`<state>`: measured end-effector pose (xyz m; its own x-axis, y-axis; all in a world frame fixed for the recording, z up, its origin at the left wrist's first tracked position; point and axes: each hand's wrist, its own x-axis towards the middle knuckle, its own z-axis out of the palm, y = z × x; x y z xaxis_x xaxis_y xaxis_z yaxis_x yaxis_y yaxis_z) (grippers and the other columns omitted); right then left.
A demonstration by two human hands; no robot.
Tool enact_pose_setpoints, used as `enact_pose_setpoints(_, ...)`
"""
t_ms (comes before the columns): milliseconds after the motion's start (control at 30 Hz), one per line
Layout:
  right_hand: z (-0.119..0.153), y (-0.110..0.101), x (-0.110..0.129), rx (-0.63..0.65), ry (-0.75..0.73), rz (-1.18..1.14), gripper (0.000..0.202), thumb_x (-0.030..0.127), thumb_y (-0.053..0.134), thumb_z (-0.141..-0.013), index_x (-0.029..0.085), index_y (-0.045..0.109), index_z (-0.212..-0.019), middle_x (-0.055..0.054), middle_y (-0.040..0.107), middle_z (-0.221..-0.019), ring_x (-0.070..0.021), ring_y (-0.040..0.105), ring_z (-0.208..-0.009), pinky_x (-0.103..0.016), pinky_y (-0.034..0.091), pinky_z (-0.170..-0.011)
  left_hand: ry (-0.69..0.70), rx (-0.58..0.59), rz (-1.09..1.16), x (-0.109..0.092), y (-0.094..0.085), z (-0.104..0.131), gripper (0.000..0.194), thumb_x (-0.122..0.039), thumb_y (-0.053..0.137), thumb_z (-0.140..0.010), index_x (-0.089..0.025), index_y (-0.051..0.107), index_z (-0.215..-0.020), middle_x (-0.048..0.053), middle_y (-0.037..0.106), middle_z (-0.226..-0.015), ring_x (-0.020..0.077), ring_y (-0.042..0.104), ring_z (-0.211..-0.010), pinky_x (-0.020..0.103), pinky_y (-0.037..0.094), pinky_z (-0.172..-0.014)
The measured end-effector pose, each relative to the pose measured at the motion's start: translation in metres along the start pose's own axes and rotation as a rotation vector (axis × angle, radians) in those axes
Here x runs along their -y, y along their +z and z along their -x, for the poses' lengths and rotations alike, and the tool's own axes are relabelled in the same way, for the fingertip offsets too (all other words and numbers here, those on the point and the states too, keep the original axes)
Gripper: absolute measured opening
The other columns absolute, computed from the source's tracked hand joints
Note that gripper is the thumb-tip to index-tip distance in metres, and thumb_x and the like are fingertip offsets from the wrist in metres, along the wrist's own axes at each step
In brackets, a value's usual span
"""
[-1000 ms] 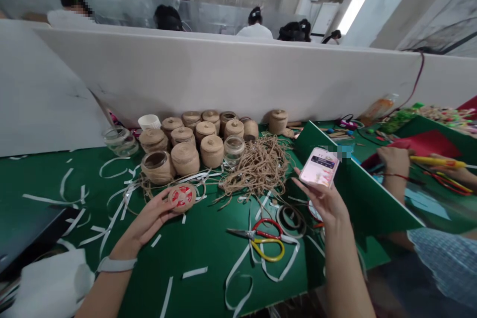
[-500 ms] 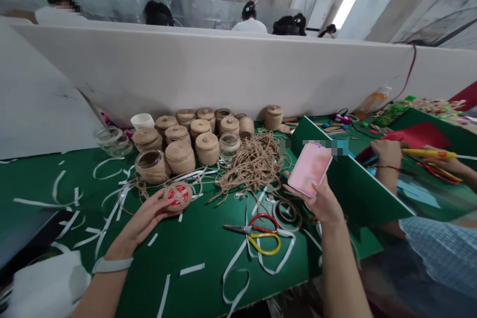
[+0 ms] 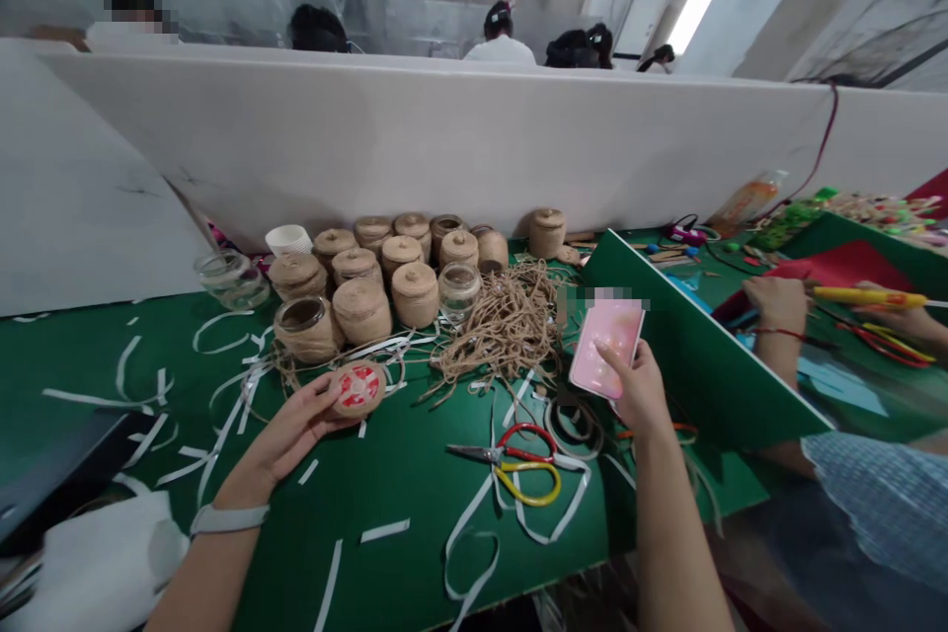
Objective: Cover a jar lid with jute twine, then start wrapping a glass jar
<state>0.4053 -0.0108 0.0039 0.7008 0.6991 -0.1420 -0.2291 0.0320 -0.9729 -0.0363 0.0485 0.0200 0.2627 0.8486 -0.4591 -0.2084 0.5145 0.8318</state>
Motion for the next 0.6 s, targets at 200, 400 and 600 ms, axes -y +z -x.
enact_pose_setpoints(200, -0.005, -0.007, -0.004, 0.026, 0.051, -0.042, 0.052, 0.034, 0.088, -0.048, 0.022, 0.058, -0.089, 0.004, 0.068, -0.076, -0.0131, 0.064, -0.061, -0.027, 0.057, -0.059, 0.022, -0.064, -0.06, 0.003, 0.005, -0.002, 0.034, -0.03, 0.078, -0.073, -0.016, 0.065, -0.102, 0.009, 0.074, -0.096, 0.0221, 0.071, -0.086, 0.032, 0.06, -0.074)
enact_pose_setpoints(400, -0.01, -0.016, -0.012, 0.035, 0.055, -0.059, 0.042, 0.035, 0.084, -0.056, 0.023, 0.059, -0.088, 0.005, 0.068, -0.075, -0.0134, 0.066, -0.061, -0.025, 0.057, -0.058, 0.103, -0.097, -0.091, 0.007, 0.004, -0.005, 0.029, -0.036, 0.075, -0.072, -0.016, 0.065, -0.092, 0.006, 0.073, -0.09, 0.0219, 0.069, -0.086, 0.032, 0.059, -0.073)
enact_pose_setpoints(600, -0.011, -0.019, -0.015, 0.04, 0.039, -0.057, 0.04, 0.035, 0.084, -0.057, 0.023, 0.06, -0.087, 0.004, 0.069, -0.075, -0.0129, 0.066, -0.06, -0.024, 0.057, -0.057, 0.168, -0.191, -0.228, 0.008, 0.006, -0.005, 0.04, -0.047, 0.073, -0.07, -0.016, 0.065, -0.095, 0.004, 0.071, -0.081, 0.021, 0.067, -0.072, 0.026, 0.054, -0.055)
